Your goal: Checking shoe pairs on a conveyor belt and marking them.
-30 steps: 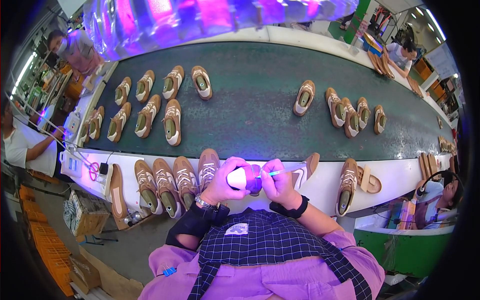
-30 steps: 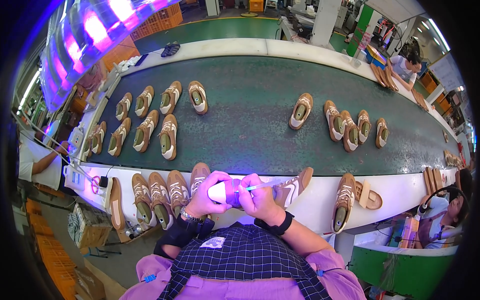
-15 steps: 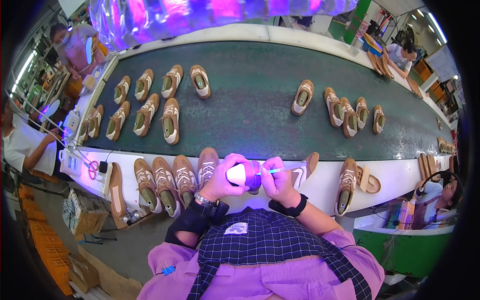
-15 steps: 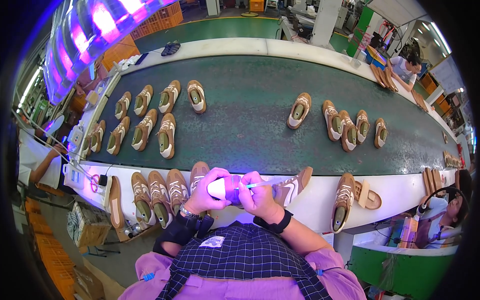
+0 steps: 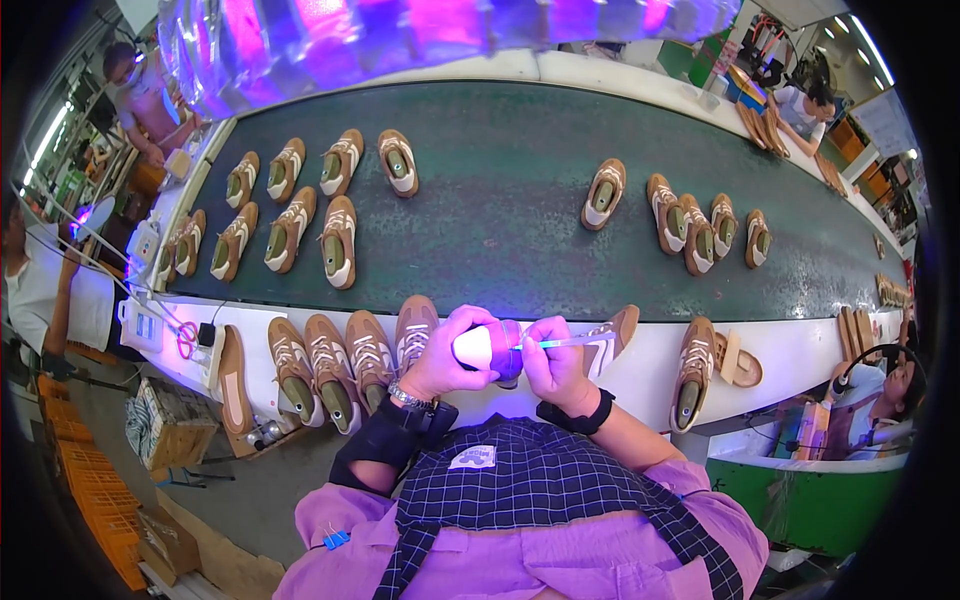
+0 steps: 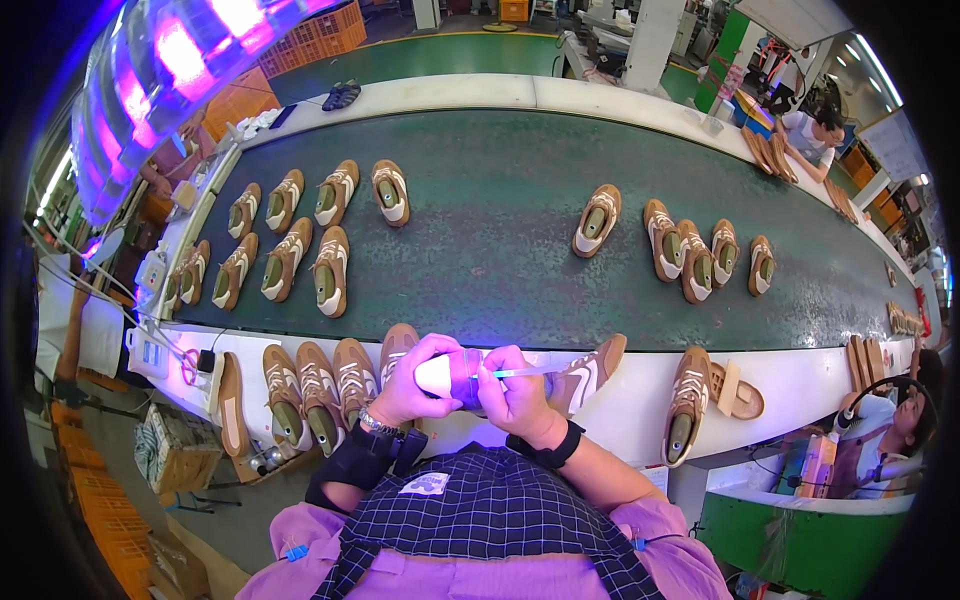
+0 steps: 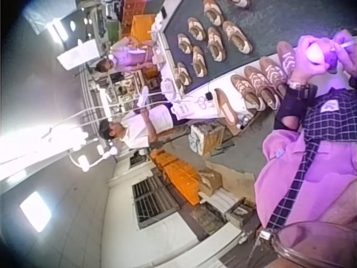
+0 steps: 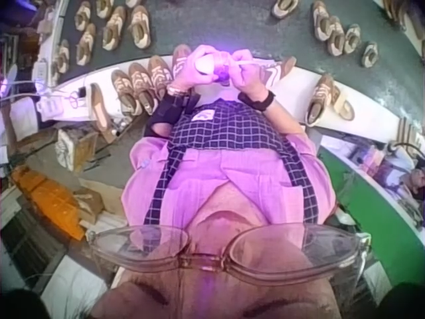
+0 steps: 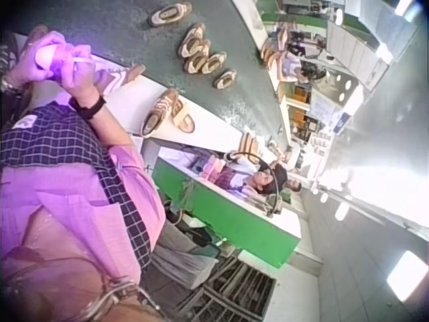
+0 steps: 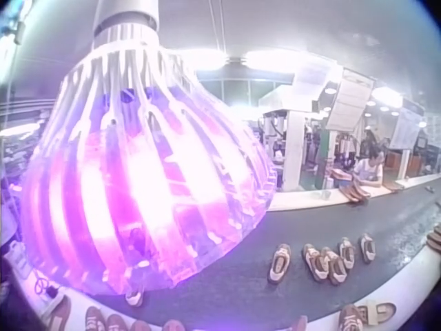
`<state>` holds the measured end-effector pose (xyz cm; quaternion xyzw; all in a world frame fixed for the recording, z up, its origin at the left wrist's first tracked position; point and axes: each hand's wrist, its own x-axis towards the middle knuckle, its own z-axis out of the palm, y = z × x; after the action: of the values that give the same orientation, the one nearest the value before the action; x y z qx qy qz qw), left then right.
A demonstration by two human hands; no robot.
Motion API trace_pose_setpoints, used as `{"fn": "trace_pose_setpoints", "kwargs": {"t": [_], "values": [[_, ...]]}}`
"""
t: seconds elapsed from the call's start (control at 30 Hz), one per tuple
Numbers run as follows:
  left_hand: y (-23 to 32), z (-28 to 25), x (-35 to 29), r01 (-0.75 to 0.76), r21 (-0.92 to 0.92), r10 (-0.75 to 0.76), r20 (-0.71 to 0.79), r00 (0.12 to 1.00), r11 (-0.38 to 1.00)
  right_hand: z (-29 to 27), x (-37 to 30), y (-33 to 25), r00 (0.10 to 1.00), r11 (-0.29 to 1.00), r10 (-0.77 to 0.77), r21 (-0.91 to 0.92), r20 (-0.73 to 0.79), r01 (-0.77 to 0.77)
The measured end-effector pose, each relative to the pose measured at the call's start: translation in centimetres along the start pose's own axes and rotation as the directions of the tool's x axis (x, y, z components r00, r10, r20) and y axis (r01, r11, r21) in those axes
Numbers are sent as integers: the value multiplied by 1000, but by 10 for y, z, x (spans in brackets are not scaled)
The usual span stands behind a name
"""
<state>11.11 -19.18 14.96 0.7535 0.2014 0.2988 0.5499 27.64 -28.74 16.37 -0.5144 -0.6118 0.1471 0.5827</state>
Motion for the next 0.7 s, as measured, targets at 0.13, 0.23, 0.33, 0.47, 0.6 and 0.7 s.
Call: {"fn": "trace_pose_setpoints", "kwargs": {"t": [0.13,0.23,0.33,0.47,0.6,0.7], "values": [[-1,0,1,0,-21,0,-4,1000,1000,1,2,-1,1000,1000,4,-10,7,-4],[-1,-1,1,-7,-3,7,-4,1000,1000,0,0,0,999,999,27,25,20,-28],[-4,-2,1,-4,-12,4,-3,1000,1000,0,-1,0,999,999,12,35,33,-13],[-2,-3,2,-1,-4,1,3,1000,1000,1,0,-1,999,1000,-22,-2,30,22],[-2,-4,2,-7,-3,7,4,1000,1000,2,1,-2,1000,1000,-17,-8,14,18],[-1,-4,3,1,-13,-1,4,1000,1000,3,2,-2,1000,1000,-19,3,-1,19]]}}
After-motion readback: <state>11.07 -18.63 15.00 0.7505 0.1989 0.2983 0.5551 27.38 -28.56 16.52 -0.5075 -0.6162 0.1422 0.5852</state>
